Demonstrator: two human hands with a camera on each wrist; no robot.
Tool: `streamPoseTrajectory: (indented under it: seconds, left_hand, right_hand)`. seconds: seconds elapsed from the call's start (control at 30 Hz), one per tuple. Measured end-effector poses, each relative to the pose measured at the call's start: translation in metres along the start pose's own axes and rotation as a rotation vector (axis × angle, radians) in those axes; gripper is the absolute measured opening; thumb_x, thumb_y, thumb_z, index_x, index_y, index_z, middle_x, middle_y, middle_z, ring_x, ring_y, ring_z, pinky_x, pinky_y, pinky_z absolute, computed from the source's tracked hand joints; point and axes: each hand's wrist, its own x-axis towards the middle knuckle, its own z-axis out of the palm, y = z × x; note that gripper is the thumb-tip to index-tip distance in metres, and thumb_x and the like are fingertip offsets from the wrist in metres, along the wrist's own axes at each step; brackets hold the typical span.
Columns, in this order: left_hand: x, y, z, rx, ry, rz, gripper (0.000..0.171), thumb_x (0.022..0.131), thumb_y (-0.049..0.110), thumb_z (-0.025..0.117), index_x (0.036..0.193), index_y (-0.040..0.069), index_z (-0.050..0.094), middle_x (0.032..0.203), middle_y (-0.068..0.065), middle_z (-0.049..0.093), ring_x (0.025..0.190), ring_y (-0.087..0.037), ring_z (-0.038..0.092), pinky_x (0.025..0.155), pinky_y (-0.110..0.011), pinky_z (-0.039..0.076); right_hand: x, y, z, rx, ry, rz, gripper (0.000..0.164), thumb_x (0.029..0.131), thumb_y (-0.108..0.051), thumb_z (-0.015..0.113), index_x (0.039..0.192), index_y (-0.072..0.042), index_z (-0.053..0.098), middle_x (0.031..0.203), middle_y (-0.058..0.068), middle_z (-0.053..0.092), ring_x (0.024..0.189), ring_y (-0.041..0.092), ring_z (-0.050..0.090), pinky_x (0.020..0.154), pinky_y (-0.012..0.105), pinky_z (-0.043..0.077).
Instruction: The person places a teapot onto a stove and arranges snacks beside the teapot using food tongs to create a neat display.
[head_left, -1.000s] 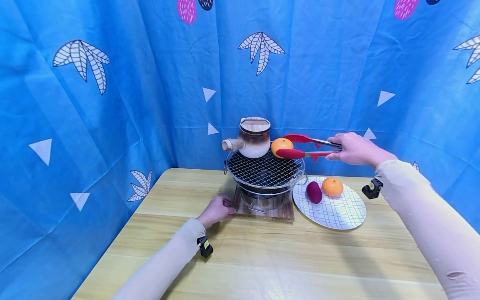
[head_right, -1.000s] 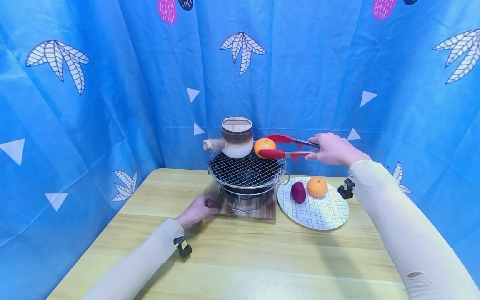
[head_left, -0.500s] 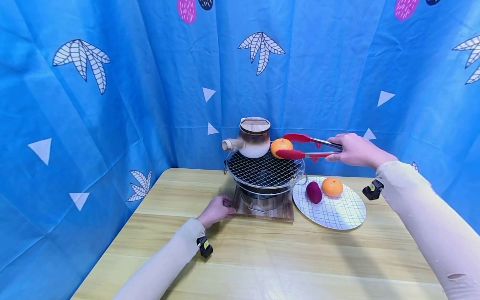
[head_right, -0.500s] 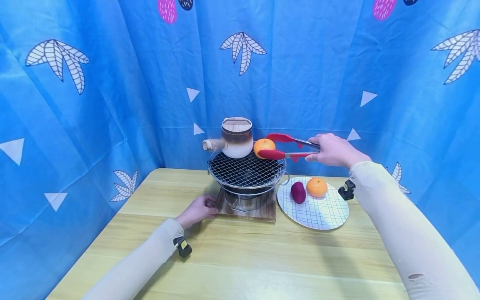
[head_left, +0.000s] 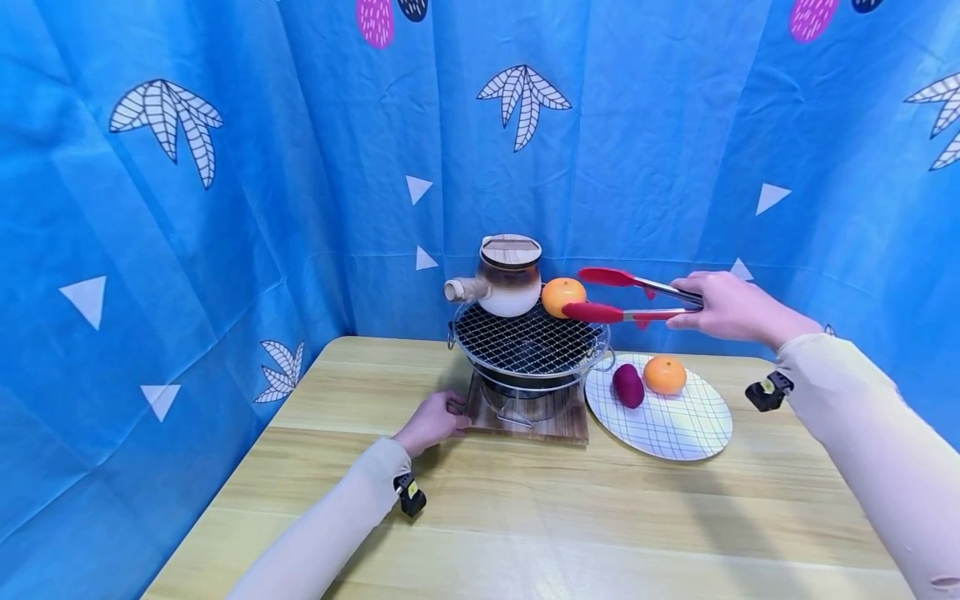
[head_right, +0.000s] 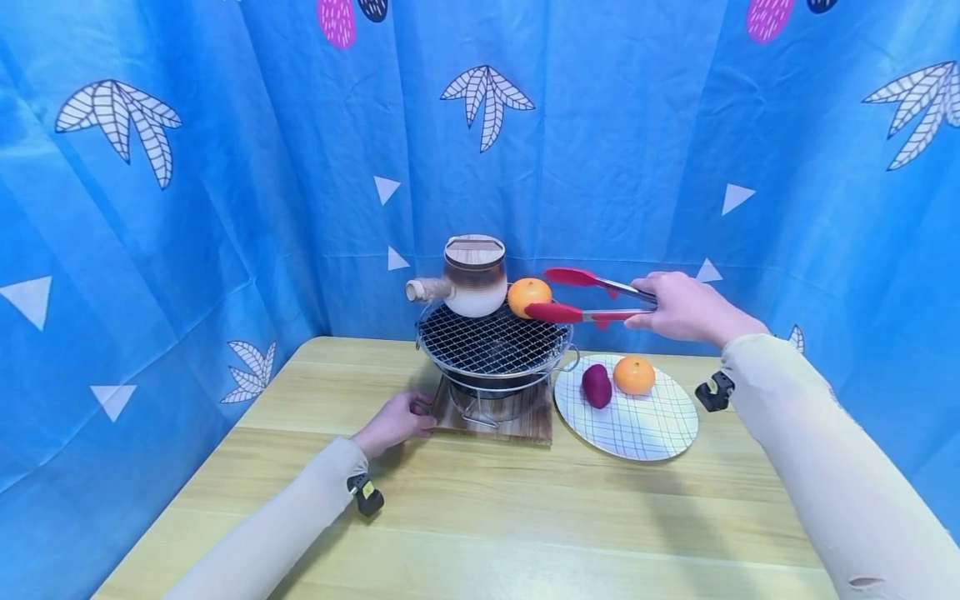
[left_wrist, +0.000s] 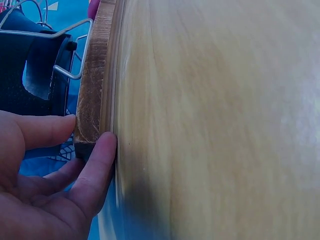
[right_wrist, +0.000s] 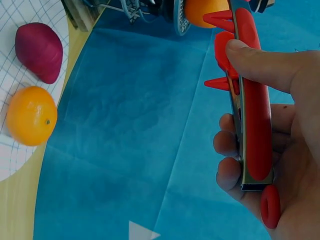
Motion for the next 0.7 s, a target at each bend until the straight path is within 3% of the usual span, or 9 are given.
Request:
streamPoseTrajectory:
  seconds: [0.13, 0.27, 0.47, 0.63, 0.7]
  left_hand:
    - [0.000, 0.000, 0.000, 0.000, 0.001, -0.008, 0.039, 0.087, -0.006, 0.068, 0.124, -0.010, 0.055, 0.101, -0.021, 0.066, 0.078, -0.024, 0.071, 0.076, -0.035, 0.065]
    - [0.000, 0.000, 0.000, -0.005, 0.000, -0.004, 0.039, 0.087, -0.007, 0.068, 0.123, -0.011, 0.054, 0.100, -0.022, 0.066, 0.078, -0.025, 0.071, 0.076, -0.035, 0.066]
    - [0.000, 0.000, 0.001, -0.015, 0.000, 0.000, 0.038, 0.086, -0.008, 0.068, 0.122, -0.011, 0.055, 0.099, -0.022, 0.066, 0.078, -0.026, 0.071, 0.076, -0.036, 0.066]
    - [-0.001, 0.000, 0.001, -0.014, -0.001, 0.003, 0.038, 0.086, -0.008, 0.069, 0.121, -0.011, 0.055, 0.100, -0.023, 0.066, 0.080, -0.028, 0.071, 0.076, -0.037, 0.066]
    - [-0.002, 0.001, 0.001, -0.015, -0.001, 0.003, 0.038, 0.086, -0.008, 0.069, 0.121, -0.011, 0.055, 0.100, -0.023, 0.066, 0.081, -0.028, 0.071, 0.076, -0.037, 0.066]
  right_hand:
    - [-0.009, 0.005, -0.002, -0.019, 0.005, 0.005, 0.082, 0.085, -0.047, 0.078, 0.143, 0.004, 0.051, 0.136, 0.034, 0.055, 0.108, 0.043, 0.060, 0.075, 0.052, 0.060]
    - [-0.019, 0.011, -0.003, -0.027, 0.006, 0.013, 0.083, 0.084, -0.047, 0.079, 0.142, 0.005, 0.051, 0.134, 0.035, 0.056, 0.103, 0.041, 0.061, 0.067, 0.043, 0.059]
    - [-0.035, 0.020, -0.002, -0.019, -0.006, 0.052, 0.086, 0.085, -0.050, 0.078, 0.143, 0.006, 0.049, 0.137, 0.038, 0.051, 0.114, 0.049, 0.054, 0.077, 0.057, 0.060]
    - [-0.049, 0.029, -0.001, -0.008, -0.017, 0.094, 0.085, 0.086, -0.047, 0.077, 0.146, 0.005, 0.046, 0.142, 0.039, 0.044, 0.125, 0.058, 0.043, 0.089, 0.073, 0.051]
    - [-0.054, 0.033, 0.000, -0.009, -0.024, 0.100, 0.087, 0.086, -0.049, 0.077, 0.146, 0.005, 0.045, 0.143, 0.040, 0.043, 0.125, 0.059, 0.041, 0.089, 0.073, 0.051]
